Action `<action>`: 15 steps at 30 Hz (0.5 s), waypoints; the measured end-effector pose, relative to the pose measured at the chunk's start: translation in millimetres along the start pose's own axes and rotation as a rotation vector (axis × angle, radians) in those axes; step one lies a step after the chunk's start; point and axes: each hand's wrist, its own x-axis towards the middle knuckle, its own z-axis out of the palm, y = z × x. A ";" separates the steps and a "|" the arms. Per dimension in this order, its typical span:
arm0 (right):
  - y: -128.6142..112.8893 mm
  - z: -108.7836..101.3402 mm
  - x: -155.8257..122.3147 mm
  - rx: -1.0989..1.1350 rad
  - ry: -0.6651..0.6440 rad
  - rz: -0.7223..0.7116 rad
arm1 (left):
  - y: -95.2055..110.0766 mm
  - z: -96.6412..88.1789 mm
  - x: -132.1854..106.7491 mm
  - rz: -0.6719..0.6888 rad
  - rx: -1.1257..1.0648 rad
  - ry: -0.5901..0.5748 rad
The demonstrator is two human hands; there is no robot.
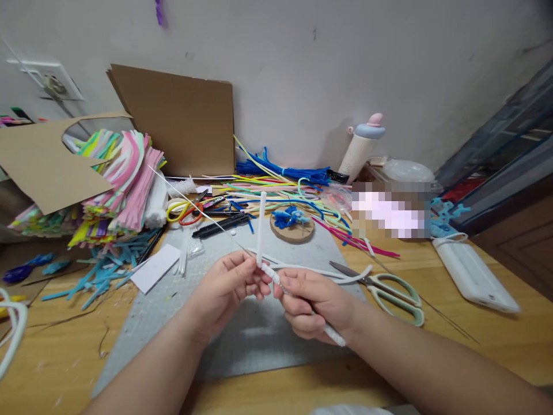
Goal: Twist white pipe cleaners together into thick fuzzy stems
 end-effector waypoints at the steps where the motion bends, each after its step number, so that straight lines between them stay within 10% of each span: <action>1: -0.5 -0.3 -0.4 0.009 -0.014 0.008 | -0.1 -0.1 0.1 -0.001 -0.005 0.018; 15: 6.5 2.8 3.5 -0.304 0.165 -0.183 | -1.3 1.1 2.4 -0.036 0.100 0.055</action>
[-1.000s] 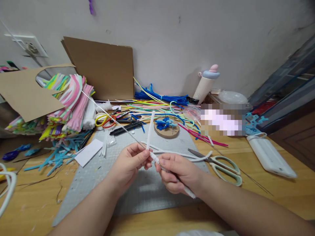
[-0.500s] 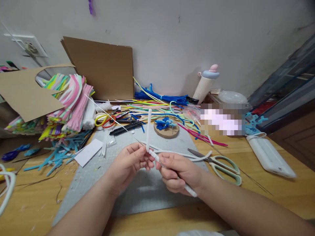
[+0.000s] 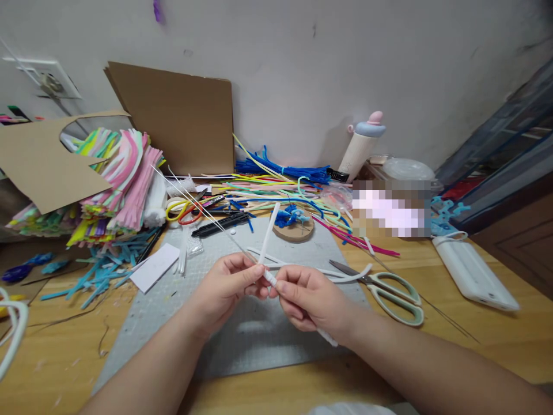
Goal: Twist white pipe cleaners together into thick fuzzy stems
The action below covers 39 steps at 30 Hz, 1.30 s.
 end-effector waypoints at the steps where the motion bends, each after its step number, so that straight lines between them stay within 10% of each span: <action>1: 0.6 1.4 0.0 -0.054 0.036 -0.022 | -0.4 -0.1 0.7 0.000 0.012 0.006; 12: 5.7 -1.8 -9.8 -1.326 0.251 -0.482 | -3.7 -5.2 2.8 -0.127 0.005 0.029; 19: 7.3 0.5 -9.0 -1.104 0.172 -0.502 | 0.4 3.6 -0.9 0.183 -0.022 0.065; 29: -0.8 0.6 -11.0 -0.968 0.228 -0.494 | 6.6 -2.9 -3.7 0.522 0.598 0.150; 39: 3.1 -1.6 -4.9 -0.781 0.255 -0.405 | 7.8 -5.3 -3.5 0.397 0.732 0.119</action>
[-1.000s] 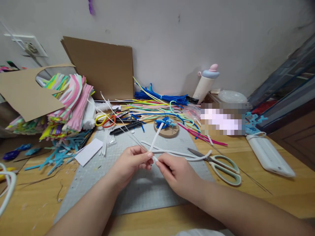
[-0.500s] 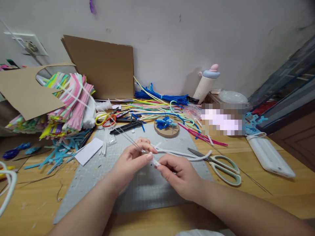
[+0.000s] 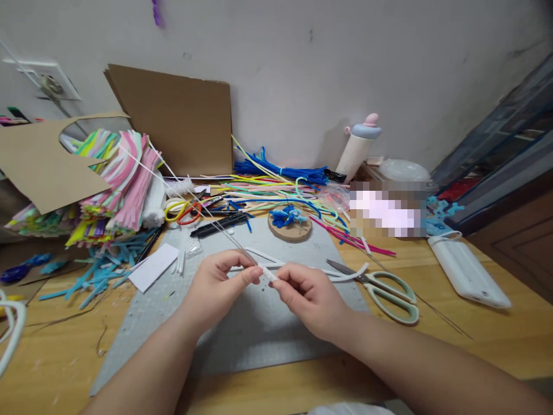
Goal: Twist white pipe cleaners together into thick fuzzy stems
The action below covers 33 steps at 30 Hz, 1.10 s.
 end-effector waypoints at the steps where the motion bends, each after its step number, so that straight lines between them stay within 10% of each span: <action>1: 0.9 0.7 0.6 0.075 -0.002 0.043 | 0.4 0.5 -0.1 -0.015 -0.014 0.000; 18: 6.5 2.7 6.6 0.523 -0.143 0.237 | -14.4 1.0 2.4 -0.158 -0.420 -0.107; 28: 6.8 -8.5 10.0 1.014 -0.580 0.548 | -9.2 -0.1 2.6 -0.103 -0.475 -0.203; 33: 6.5 -4.9 9.2 0.505 -0.271 0.277 | -6.9 3.5 3.5 -0.162 -0.384 -0.109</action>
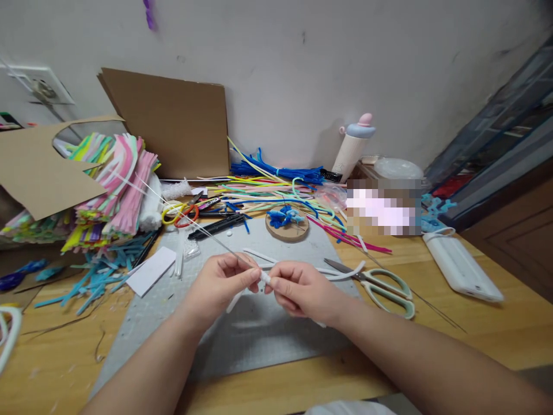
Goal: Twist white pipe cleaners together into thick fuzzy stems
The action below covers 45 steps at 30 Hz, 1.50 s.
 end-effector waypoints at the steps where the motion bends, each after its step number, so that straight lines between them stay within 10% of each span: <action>1: -0.5 1.0 -0.8 -0.202 0.092 -0.097 | 0.1 1.0 0.5 -0.018 0.013 0.025; 6: -2.1 5.3 -4.9 -0.749 0.237 -0.310 | 0.9 7.1 0.9 -0.048 0.040 0.106; 12: 2.1 8.9 1.6 -0.091 0.106 -0.028 | 3.8 15.4 -0.3 -0.073 0.096 0.124; 19: 0.1 4.1 6.5 -0.040 0.287 -0.087 | 8.9 5.7 -2.7 -0.126 0.315 0.103; 30: -0.8 -8.1 -0.3 -0.891 0.409 -0.411 | 18.0 16.2 -18.6 0.607 1.437 0.058; 38: -7.8 -4.6 -9.4 -1.291 0.316 -0.562 | 68.8 10.3 4.3 0.655 1.686 -0.146; 45: -8.8 -0.6 -16.4 -1.328 0.315 -0.661 | 70.6 10.0 19.9 0.583 1.621 -0.199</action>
